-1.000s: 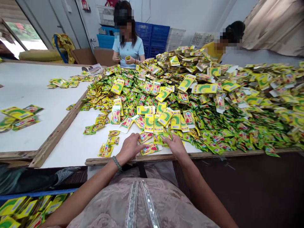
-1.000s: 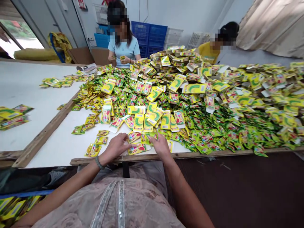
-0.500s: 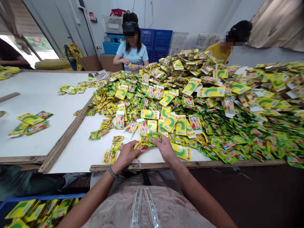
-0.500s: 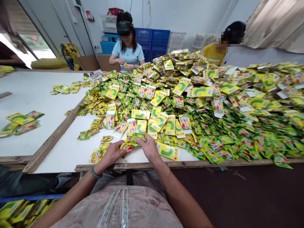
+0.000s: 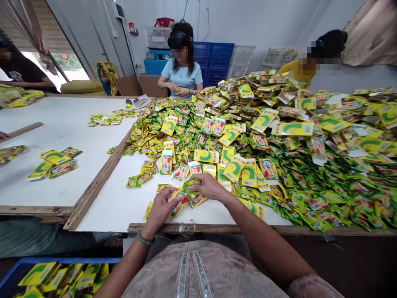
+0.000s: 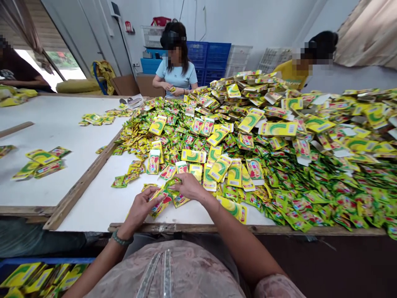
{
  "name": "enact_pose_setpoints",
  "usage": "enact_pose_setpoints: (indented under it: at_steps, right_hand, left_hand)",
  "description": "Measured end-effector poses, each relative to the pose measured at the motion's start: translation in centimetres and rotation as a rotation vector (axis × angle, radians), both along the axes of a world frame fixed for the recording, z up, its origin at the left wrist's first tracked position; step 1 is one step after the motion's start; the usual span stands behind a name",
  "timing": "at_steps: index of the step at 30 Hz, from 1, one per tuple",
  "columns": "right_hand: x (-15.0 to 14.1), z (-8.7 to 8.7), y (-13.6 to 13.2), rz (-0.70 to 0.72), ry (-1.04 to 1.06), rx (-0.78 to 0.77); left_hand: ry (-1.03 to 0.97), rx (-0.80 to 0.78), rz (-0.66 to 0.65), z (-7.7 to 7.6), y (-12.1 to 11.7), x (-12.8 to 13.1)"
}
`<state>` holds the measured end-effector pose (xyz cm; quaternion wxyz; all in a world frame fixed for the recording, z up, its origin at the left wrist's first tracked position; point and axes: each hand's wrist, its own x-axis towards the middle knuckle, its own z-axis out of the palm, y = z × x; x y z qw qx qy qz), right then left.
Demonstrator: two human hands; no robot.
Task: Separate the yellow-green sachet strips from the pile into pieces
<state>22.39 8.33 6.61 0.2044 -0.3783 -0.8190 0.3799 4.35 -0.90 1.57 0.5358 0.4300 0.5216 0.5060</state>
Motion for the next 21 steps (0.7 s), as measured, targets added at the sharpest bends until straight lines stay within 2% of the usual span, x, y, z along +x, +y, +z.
enact_pose_setpoints:
  at_steps: [5, 10, 14, 17, 21]
  right_hand:
    - [-0.9, -0.5, -0.1, -0.099, 0.105, -0.024]
    - [-1.4, -1.0, -0.4, -0.127, 0.039, -0.068]
    - [-2.1, -0.7, -0.8, -0.100, -0.025, 0.027]
    - [-2.2, -0.5, -0.9, -0.061, 0.051, 0.004]
    - [-2.2, -1.2, -0.8, -0.156, 0.128, 0.098]
  left_hand:
    - [-0.098, -0.056, 0.011, -0.1, 0.9, -0.4]
    - [-0.178, -0.099, 0.030, -0.5, 0.6, -1.1]
    - [-0.182, -0.084, 0.046, -0.1, 0.6, -1.2]
    - [-0.214, -0.109, 0.061, 0.3, 0.6, -1.3]
    - [-0.307, -0.129, 0.067, 0.7, 0.5, -1.6]
